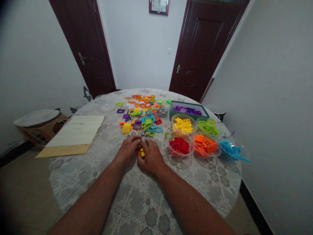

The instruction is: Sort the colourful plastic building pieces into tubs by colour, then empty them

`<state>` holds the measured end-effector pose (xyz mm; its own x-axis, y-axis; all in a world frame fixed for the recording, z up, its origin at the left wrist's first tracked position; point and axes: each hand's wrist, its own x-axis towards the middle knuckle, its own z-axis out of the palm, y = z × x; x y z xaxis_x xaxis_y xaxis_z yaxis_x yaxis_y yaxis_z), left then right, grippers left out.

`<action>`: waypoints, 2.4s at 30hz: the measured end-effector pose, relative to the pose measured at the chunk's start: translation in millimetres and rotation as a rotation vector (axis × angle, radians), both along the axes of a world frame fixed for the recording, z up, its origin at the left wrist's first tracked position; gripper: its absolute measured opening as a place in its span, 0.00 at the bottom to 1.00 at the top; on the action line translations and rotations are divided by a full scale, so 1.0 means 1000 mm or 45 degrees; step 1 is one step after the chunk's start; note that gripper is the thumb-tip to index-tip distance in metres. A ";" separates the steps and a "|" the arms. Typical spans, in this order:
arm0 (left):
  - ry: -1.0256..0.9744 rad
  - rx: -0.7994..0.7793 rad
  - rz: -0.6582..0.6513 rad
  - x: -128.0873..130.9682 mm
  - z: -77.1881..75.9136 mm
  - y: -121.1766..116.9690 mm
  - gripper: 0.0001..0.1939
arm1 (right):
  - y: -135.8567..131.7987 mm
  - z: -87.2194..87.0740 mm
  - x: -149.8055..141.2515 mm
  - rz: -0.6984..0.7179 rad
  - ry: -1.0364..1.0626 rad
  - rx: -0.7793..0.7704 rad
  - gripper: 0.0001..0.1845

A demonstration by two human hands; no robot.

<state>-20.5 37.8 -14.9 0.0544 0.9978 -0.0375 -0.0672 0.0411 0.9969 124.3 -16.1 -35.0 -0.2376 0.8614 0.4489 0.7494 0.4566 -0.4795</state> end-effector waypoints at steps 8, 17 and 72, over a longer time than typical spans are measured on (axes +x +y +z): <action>0.185 0.129 0.012 -0.002 0.004 0.000 0.12 | -0.001 0.004 -0.002 -0.066 -0.077 -0.050 0.22; 0.332 0.244 0.056 -0.003 0.006 -0.002 0.11 | -0.001 0.000 -0.004 0.043 0.052 0.043 0.19; -0.888 -0.679 -0.540 0.021 0.004 -0.019 0.21 | 0.001 0.032 0.006 0.027 1.161 -0.179 0.18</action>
<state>0.8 18.8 -11.3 0.5865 0.7516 -0.3018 -0.5107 0.6323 0.5825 130.3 -15.4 -3.1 0.1399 0.9218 0.3616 0.0463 0.3587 -0.9323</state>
